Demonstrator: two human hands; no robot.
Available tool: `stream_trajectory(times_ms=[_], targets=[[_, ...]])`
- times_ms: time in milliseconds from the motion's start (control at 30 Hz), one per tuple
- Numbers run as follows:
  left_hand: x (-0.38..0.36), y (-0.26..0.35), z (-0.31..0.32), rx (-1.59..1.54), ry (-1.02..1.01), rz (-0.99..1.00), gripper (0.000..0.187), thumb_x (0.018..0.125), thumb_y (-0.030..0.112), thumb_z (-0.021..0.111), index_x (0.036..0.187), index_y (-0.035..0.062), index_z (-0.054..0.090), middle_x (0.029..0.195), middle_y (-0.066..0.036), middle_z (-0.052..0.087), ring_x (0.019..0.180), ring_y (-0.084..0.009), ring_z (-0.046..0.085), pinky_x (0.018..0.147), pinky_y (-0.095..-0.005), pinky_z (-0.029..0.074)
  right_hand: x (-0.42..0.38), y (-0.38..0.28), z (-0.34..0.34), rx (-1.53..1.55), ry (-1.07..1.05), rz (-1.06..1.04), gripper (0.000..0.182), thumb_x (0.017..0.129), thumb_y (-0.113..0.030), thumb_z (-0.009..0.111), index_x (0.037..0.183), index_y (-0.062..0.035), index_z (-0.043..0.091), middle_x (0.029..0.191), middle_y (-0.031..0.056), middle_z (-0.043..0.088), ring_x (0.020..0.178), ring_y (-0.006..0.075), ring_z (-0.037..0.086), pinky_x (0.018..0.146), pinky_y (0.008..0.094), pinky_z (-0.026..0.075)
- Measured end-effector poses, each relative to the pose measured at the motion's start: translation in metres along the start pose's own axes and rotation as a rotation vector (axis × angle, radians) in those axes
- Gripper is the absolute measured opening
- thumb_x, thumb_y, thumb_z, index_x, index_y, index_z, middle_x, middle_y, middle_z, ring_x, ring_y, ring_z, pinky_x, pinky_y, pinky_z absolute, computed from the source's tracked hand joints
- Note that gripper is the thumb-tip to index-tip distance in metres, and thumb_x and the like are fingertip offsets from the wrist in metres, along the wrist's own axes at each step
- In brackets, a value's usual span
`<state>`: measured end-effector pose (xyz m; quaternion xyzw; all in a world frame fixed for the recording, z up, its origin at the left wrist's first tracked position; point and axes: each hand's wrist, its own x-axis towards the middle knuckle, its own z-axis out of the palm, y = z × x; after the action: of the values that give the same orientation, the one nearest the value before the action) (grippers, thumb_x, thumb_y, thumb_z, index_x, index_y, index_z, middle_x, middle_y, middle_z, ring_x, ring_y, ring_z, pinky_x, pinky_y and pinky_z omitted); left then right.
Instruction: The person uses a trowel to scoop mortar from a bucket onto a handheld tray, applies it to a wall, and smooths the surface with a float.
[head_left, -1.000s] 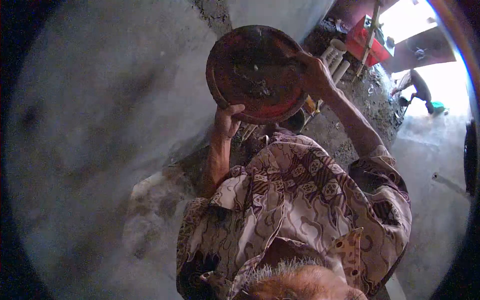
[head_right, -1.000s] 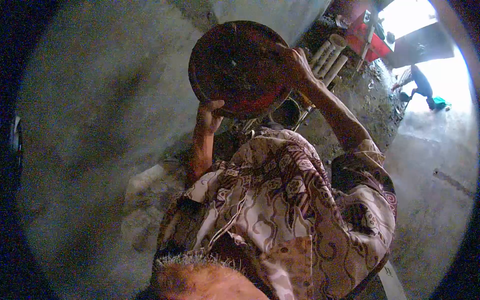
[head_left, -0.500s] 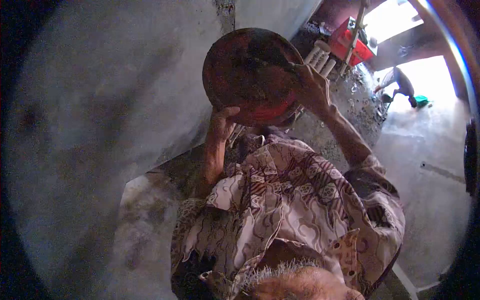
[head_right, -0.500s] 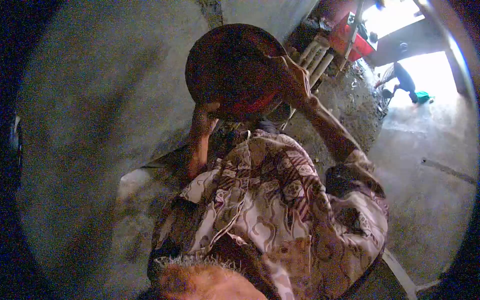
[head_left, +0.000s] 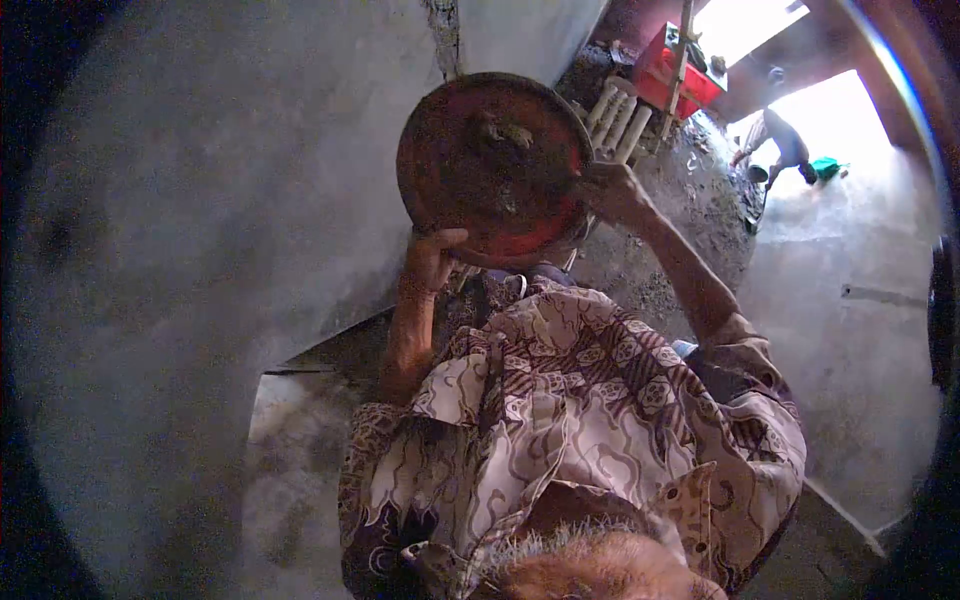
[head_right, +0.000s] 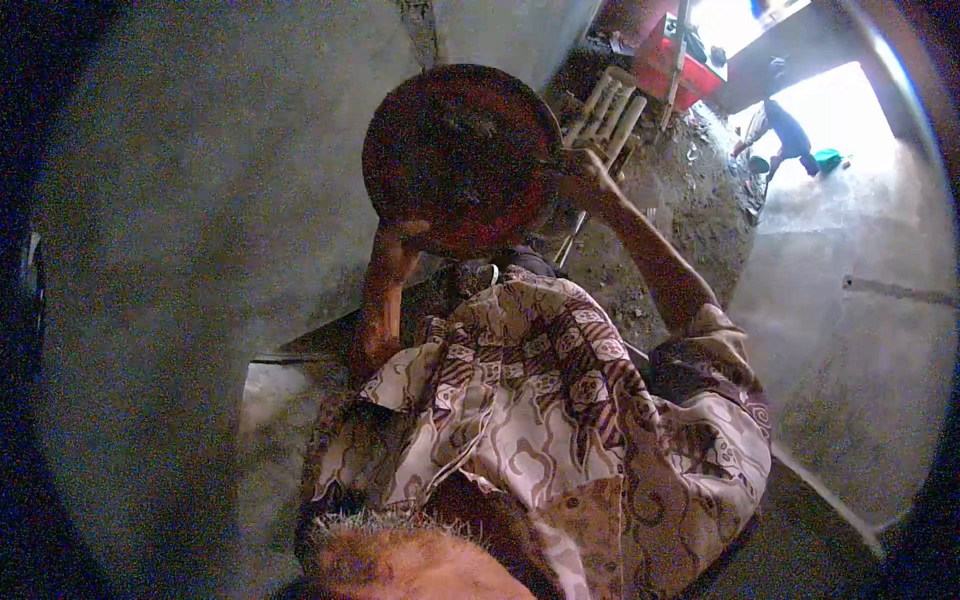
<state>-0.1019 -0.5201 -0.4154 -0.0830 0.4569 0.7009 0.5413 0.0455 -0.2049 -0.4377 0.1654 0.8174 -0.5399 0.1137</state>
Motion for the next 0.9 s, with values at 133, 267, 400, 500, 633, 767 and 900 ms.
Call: stream_trajectory(times_ms=[133,267,400,500,633,767,900], targets=[[-0.003,-0.008,0.019,0.236,-0.010,0.302,0.030,0.073,0.010,0.064,0.101,0.0029,0.060,0.101,-0.010,0.061,0.091,-0.0257,0.060,0.080,-0.0383,0.049,0.016,-0.021,0.009,-0.012,0.332,-0.140,0.017,0.078,-0.023,0.061,0.084,-0.0086,0.064,0.072,0.0101,0.065,0.062,0.0298,0.061,0.060,0.0369,0.048],[-0.010,-0.008,0.034,0.394,0.134,0.343,0.025,0.079,0.028,0.067,0.092,0.0061,0.064,0.099,-0.011,0.063,0.086,-0.0264,0.061,0.082,-0.0397,0.048,0.000,-0.054,-0.009,-0.251,0.475,-0.201,0.015,0.079,-0.013,0.064,0.091,-0.0050,0.062,0.077,0.0087,0.064,0.073,0.0225,0.064,0.062,0.0321,0.050],[-0.008,-0.017,0.033,0.371,0.118,0.355,0.026,0.079,0.028,0.068,0.092,0.0058,0.064,0.097,-0.011,0.063,0.087,-0.0260,0.061,0.081,-0.0396,0.048,-0.007,-0.077,-0.011,-0.269,0.556,-0.290,0.019,0.078,-0.014,0.064,0.095,-0.0062,0.060,0.085,0.0118,0.063,0.077,0.0301,0.064,0.066,0.0348,0.051],[-0.001,-0.033,0.015,0.204,0.080,0.282,0.026,0.078,0.027,0.069,0.093,0.0061,0.064,0.094,-0.011,0.063,0.086,-0.0252,0.061,0.080,-0.0394,0.048,0.001,-0.081,-0.005,-0.124,0.562,-0.207,0.022,0.078,-0.018,0.064,0.097,-0.0073,0.061,0.086,0.0106,0.064,0.079,0.0279,0.064,0.067,0.0334,0.050],[0.022,-0.047,-0.032,0.466,0.019,0.362,0.043,0.074,0.000,0.059,0.116,0.0021,0.050,0.109,-0.010,0.057,0.100,-0.0239,0.056,0.085,-0.0409,0.049,0.009,-0.031,0.009,0.099,0.271,-0.050,0.025,0.077,-0.021,0.065,0.097,-0.0056,0.063,0.080,0.0102,0.065,0.075,0.0255,0.064,0.066,0.0323,0.049],[0.024,-0.027,-0.010,0.057,-0.016,0.312,0.035,0.072,-0.004,0.060,0.107,0.0036,0.057,0.104,-0.010,0.059,0.092,-0.0242,0.061,0.080,-0.0432,0.053,-0.019,-0.017,0.003,0.024,0.256,-0.031,0.032,0.082,-0.032,0.062,0.093,-0.0013,0.063,0.072,0.0076,0.061,0.065,0.0145,0.057,0.061,0.0323,0.048],[0.016,-0.015,-0.006,-0.208,0.166,0.150,0.028,0.073,-0.001,0.061,0.101,0.0041,0.060,0.096,-0.009,0.062,0.087,-0.0228,0.063,0.075,-0.0402,0.054,-0.035,0.000,-0.003,0.029,0.283,-0.013,0.029,0.083,-0.030,0.062,0.083,-0.0007,0.061,0.064,0.0030,0.055,0.057,0.0085,0.051,0.051,0.0296,0.043]])
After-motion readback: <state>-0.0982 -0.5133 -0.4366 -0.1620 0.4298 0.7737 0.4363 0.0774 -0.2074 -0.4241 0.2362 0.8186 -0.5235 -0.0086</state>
